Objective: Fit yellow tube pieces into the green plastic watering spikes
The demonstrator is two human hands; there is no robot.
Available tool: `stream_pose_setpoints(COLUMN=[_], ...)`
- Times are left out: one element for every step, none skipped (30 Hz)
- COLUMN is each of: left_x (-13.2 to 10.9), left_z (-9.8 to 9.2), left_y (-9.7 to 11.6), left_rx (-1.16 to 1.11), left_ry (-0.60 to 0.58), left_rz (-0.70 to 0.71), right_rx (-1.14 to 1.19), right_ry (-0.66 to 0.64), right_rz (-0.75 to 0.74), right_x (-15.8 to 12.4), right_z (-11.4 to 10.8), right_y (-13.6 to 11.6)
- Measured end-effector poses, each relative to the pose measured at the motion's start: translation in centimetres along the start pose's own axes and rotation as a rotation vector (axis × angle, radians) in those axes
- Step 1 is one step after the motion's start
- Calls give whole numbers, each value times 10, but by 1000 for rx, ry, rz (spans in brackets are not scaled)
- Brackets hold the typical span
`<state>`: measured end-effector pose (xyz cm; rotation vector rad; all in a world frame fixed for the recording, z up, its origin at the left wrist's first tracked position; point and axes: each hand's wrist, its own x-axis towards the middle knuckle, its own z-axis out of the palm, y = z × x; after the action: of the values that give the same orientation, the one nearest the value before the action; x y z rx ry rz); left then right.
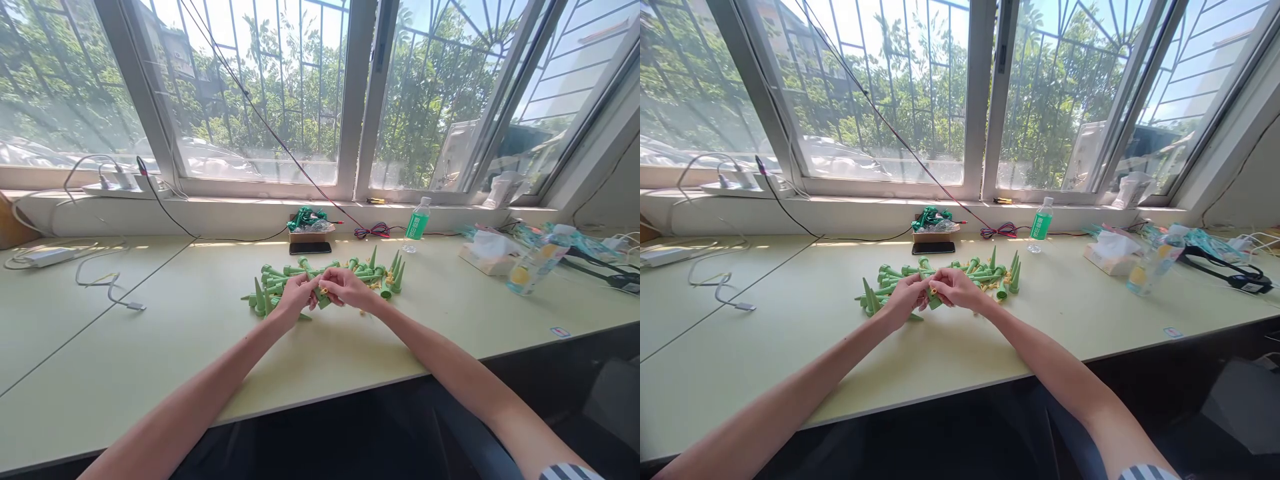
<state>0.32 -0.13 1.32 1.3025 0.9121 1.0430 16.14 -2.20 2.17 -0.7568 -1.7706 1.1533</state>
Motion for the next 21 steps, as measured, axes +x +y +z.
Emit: stream_pose_setpoints(left_x=[0, 0, -1, -1, -2, -2, -3, -3, -3, -3, -3, -3, -3, -3, -3, -3, -3, -3, -3, -3, -3], left_z=[0, 0, 0, 0, 1, 1, 1, 2, 2, 2, 2, 2, 2, 2, 2, 2, 2, 2, 2, 2, 2], left_y=[0, -1, -1, 0, 0, 0, 0, 0, 0, 0, 0, 0, 0, 0, 1, 1, 2, 3, 3, 4, 4], left_rx=[2, 7, 15, 27, 45, 65, 90, 116, 141, 160, 171, 176, 173, 164, 149, 133, 117, 106, 100, 101, 110], left_ry=[-1, 3, 11, 18, 24, 29, 34, 40, 45, 53, 59, 64, 65, 62, 57, 52, 49, 49, 51, 54, 58], left_rz=[-3, -2, 5, 17, 33, 51, 70, 87, 99, 108, 111, 111, 108, 101, 93, 83, 74, 70, 71, 79, 94], right_rx=[-6, -13, -20, -29, -38, -49, -59, -69, -75, -79, -80, -78, -75, -72, -68, -61, -53, -43, -32, -23, -17], right_ry=[-5, -10, -18, -27, -35, -41, -42, -39, -33, -27, -21, -17, -16, -17, -19, -23, -25, -24, -18, -10, -1], right_rz=[4, 8, 9, 9, 9, 9, 10, 11, 12, 12, 13, 13, 11, 10, 8, 5, 3, 2, 3, 4, 5], right_x=[0, 0, 0, 0, 0, 0, 0, -1, -1, 0, 0, 0, 0, 0, 0, 0, 0, 0, 1, 1, 1], right_z=[0, -1, -1, -1, 0, 0, 1, 1, 2, 3, 3, 4, 4, 4, 3, 3, 2, 1, 1, 0, 0], right_y=[0, 0, 0, -1, -2, -3, -3, -4, -5, -5, -5, -5, -5, -5, -5, -4, -3, -3, -2, -2, -1])
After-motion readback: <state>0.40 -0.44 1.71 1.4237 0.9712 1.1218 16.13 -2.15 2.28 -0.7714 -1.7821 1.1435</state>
